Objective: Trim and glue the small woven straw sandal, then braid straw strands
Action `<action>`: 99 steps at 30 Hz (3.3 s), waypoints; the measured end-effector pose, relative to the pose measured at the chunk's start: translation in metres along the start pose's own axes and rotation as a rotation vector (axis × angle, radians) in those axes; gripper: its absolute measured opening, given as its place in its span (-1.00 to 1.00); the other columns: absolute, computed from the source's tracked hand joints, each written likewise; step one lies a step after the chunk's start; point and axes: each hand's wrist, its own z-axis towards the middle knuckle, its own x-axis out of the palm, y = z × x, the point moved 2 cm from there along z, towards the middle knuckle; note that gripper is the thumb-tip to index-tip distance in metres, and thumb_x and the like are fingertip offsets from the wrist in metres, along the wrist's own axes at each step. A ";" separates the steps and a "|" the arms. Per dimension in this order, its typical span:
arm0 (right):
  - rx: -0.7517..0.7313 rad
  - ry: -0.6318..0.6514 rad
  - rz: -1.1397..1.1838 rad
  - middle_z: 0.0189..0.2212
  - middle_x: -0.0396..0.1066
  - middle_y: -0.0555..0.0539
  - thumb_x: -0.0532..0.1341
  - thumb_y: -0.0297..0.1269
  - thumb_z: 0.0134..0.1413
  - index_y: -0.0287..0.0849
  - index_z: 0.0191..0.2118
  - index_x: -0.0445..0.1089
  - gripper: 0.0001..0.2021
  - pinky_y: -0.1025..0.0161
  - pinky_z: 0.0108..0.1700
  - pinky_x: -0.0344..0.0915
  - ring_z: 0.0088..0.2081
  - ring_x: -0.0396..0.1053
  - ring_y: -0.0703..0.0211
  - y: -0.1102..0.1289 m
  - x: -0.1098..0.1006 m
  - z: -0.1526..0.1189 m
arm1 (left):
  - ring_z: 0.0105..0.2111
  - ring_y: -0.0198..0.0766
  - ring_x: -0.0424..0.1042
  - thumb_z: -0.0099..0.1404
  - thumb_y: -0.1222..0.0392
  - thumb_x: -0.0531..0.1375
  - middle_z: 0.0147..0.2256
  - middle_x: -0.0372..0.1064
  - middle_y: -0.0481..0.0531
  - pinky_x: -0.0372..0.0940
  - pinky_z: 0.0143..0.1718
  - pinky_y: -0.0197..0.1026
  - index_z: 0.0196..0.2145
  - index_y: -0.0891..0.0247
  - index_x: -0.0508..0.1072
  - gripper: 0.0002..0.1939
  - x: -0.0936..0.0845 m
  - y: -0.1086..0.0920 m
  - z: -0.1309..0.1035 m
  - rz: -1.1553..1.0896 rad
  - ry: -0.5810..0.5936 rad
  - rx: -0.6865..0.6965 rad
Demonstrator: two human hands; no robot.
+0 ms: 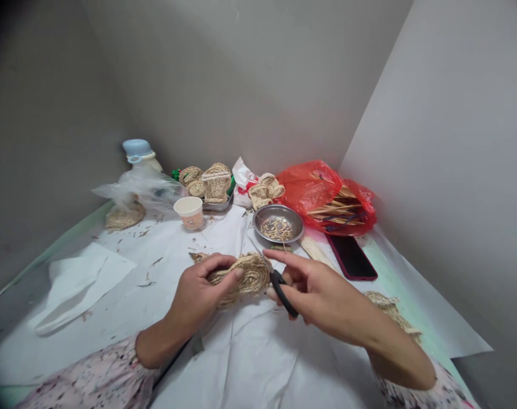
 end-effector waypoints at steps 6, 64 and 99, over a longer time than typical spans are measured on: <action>-0.353 -0.342 -0.579 -0.06 0.42 -0.14 0.21 -0.26 0.10 -0.02 0.19 0.26 -0.50 0.14 -0.15 0.36 -0.17 0.42 0.07 0.004 -0.007 -0.010 | -0.40 -0.24 0.48 0.03 0.09 0.36 -0.38 0.53 0.04 0.34 -0.36 -0.24 -0.32 0.29 0.51 -0.72 0.000 0.006 0.005 -0.429 0.071 -0.308; -0.577 -0.375 -1.141 -0.20 0.46 -0.10 0.26 -0.44 -0.01 -0.04 0.00 0.40 -0.59 0.18 -0.35 0.24 -0.33 0.40 0.07 -0.010 -0.020 -0.007 | -0.43 -0.30 0.43 0.01 0.22 0.36 -0.39 0.45 -0.01 0.28 -0.41 -0.25 -0.30 0.28 0.37 -0.69 -0.014 -0.005 0.016 -0.517 0.458 -0.384; -0.684 -0.348 -1.014 -0.27 0.43 -0.08 0.18 -0.44 0.10 -0.08 0.00 0.38 -0.67 0.21 -0.27 0.23 -0.33 0.35 0.13 -0.004 -0.023 -0.016 | -0.35 -0.24 0.50 0.07 0.14 0.36 -0.26 0.51 0.04 0.34 -0.36 -0.22 -0.33 0.22 0.35 -0.72 -0.037 -0.018 0.020 -0.394 0.486 -0.271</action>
